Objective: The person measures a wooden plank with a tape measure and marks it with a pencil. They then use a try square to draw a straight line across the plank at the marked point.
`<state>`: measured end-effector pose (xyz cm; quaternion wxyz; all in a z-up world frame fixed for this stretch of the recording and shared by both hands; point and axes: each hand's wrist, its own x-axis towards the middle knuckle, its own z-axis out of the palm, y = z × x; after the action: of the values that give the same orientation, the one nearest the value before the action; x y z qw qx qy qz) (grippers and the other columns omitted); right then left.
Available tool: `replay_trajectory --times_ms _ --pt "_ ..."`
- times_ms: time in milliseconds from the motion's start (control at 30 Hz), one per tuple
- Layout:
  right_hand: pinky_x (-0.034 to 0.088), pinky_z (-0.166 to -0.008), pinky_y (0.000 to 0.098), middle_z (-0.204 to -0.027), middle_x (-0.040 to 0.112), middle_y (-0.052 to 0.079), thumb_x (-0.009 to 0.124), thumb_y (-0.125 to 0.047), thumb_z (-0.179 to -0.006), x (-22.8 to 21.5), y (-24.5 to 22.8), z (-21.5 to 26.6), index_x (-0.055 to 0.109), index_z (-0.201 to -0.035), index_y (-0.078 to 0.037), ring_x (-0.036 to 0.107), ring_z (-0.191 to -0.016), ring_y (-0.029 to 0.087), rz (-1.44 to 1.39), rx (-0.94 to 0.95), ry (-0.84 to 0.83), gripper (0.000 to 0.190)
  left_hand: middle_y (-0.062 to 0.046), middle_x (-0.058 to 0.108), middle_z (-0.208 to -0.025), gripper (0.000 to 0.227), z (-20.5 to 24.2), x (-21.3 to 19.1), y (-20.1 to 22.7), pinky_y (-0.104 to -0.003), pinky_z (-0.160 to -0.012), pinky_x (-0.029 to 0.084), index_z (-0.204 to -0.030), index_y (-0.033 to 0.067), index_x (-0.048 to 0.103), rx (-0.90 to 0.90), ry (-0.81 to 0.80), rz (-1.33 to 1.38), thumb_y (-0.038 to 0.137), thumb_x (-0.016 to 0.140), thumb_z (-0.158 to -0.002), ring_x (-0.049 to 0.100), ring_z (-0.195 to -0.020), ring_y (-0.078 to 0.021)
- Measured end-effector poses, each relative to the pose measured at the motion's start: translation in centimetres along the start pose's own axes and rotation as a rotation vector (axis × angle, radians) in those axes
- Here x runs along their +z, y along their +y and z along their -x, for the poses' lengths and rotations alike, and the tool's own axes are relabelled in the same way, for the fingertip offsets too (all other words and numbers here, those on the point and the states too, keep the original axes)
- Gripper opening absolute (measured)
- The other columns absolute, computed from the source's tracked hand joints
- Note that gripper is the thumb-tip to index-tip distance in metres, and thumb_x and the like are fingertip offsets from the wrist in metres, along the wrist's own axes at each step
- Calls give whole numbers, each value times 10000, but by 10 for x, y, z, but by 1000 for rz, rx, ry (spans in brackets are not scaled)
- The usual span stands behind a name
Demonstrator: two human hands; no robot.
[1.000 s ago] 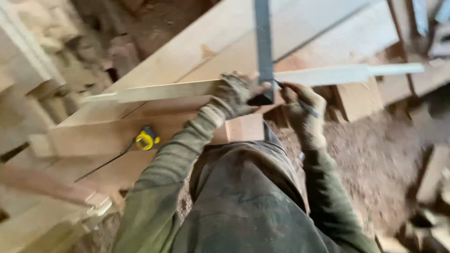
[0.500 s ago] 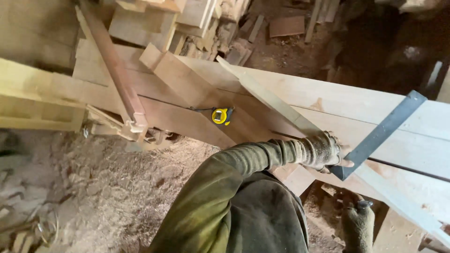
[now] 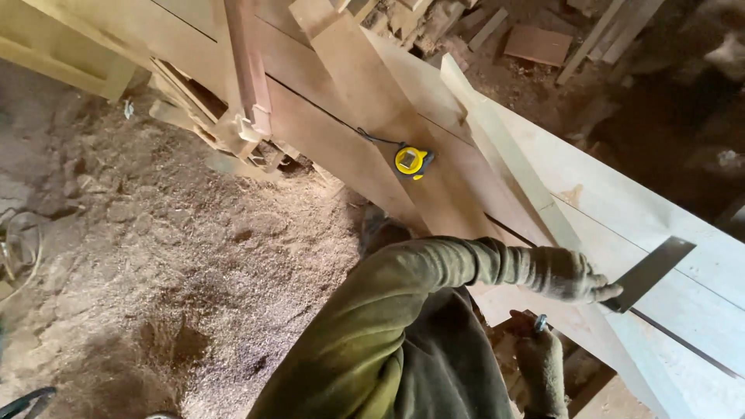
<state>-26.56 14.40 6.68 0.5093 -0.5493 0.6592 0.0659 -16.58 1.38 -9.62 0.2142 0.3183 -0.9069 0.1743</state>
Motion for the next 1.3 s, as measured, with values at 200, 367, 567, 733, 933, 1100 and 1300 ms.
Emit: replay_trajectory --times_ms 200,367,567,733,933,1100,1300 --pt "562 -946 362 -841 800 152 588 -186 -1035 43 -41 13 784 -1148 -9 741 -873 214 126 -127 72 287 -158 648 -1462 576 -11 -58 -64 -300 -648 632 -1582 -3 197 -437 152 173 165 502 -1124 784 -896 -207" --pt "500 -898 345 -844 797 117 632 -288 -931 110 -162 32 813 -1093 -70 707 -905 181 221 -179 54 327 74 623 -1445 518 116 -268 -148 -189 -557 580 -1564 455 306 -812 835 601 312 579 -1147 551 -596 16" --pt "481 -765 557 -788 727 180 674 -434 -916 305 -174 -157 760 -957 -59 704 -897 430 410 -633 -115 386 -87 643 -1308 428 413 -444 -120 -160 -1091 510 -1470 50 566 -1043 1094 745 16 603 -1044 682 -1109 -98" --pt "547 -798 535 -859 747 161 704 -494 -880 423 -319 -46 764 -1015 -101 716 -953 423 617 -757 -257 420 -32 592 -881 227 511 -564 6 -215 -611 481 -1289 131 533 -1921 1284 417 176 602 -1078 613 -671 -125" --pt "584 -839 559 -909 768 189 618 -586 -886 509 -379 2 768 -982 -74 733 -1001 406 867 -762 -330 542 -3 520 -607 286 503 -541 133 -260 -512 349 -821 168 500 -2587 1215 -484 118 724 -991 491 -507 -110" --pt "589 -815 563 -906 775 157 584 -651 -883 558 -373 -27 787 -928 -113 721 -1018 401 818 -800 -309 577 18 420 -613 421 453 -504 152 -296 -612 305 -717 158 414 -2836 1172 -508 153 776 -930 394 -571 -107" --pt "602 -846 560 -920 773 200 517 -534 -948 565 -387 -19 776 -959 -71 736 -1000 404 866 -787 -257 530 -10 387 -597 395 451 -497 129 -315 -588 340 -707 136 426 -2765 1498 -249 216 744 -927 415 -573 -139"
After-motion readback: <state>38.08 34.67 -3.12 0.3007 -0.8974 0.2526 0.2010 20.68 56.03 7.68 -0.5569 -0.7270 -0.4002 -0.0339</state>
